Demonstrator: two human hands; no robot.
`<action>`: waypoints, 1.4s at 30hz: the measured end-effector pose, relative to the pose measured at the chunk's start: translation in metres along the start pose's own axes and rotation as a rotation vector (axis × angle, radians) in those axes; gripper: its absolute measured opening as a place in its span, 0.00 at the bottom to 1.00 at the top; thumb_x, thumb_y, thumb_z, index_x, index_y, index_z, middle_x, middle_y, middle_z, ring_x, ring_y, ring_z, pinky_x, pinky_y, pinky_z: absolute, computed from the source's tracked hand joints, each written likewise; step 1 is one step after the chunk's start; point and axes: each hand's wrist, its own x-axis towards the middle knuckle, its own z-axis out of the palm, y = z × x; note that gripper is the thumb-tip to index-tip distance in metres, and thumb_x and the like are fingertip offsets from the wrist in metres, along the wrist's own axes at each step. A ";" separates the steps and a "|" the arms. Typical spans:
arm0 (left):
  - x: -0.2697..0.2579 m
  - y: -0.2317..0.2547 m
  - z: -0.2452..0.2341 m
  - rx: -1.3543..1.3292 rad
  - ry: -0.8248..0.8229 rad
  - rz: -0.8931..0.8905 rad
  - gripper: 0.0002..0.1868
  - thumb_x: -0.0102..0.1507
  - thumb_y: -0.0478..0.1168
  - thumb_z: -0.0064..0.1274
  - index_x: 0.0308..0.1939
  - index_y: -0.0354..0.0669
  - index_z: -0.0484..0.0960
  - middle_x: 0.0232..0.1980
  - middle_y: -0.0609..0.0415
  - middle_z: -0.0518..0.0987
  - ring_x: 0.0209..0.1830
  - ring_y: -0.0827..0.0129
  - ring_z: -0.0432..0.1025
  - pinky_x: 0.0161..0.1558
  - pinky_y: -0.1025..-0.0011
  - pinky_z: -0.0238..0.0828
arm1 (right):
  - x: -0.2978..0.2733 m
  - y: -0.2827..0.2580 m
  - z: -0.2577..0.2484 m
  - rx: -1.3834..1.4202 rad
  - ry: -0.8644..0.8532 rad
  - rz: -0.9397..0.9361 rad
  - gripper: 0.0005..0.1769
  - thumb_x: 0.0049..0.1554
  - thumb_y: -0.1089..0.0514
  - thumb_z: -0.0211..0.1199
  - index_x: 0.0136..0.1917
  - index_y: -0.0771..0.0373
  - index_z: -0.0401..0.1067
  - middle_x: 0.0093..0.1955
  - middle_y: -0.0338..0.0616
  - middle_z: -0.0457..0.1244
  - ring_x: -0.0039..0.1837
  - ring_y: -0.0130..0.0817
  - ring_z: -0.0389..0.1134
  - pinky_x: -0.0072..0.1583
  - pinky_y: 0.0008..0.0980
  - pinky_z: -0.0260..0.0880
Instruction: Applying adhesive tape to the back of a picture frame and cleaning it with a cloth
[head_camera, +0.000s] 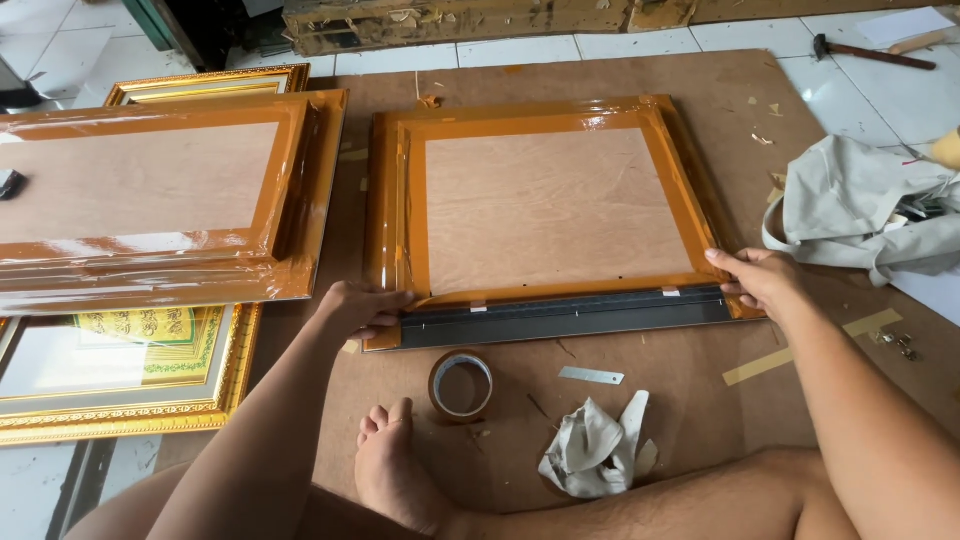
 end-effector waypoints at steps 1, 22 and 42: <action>0.000 -0.001 0.002 -0.001 0.001 0.000 0.26 0.57 0.54 0.79 0.50 0.40 0.96 0.36 0.50 0.90 0.32 0.72 0.81 0.28 0.79 0.72 | 0.002 0.002 -0.001 0.000 0.000 -0.001 0.20 0.63 0.43 0.80 0.50 0.59 0.77 0.42 0.41 0.71 0.42 0.27 0.73 0.32 0.23 0.57; -0.006 0.003 0.008 0.017 0.055 0.013 0.26 0.57 0.56 0.81 0.43 0.37 0.93 0.30 0.52 0.87 0.25 0.72 0.78 0.24 0.78 0.70 | 0.009 0.012 0.001 0.045 -0.016 0.015 0.21 0.59 0.43 0.83 0.49 0.57 0.76 0.41 0.38 0.70 0.41 0.25 0.71 0.35 0.23 0.57; -0.038 -0.023 0.014 0.473 0.221 0.610 0.24 0.55 0.42 0.78 0.54 0.60 0.89 0.54 0.60 0.85 0.45 0.65 0.82 0.48 0.62 0.81 | -0.081 -0.006 -0.021 -0.274 -0.054 -0.330 0.30 0.58 0.65 0.81 0.72 0.49 0.83 0.39 0.48 0.74 0.38 0.34 0.70 0.42 0.33 0.73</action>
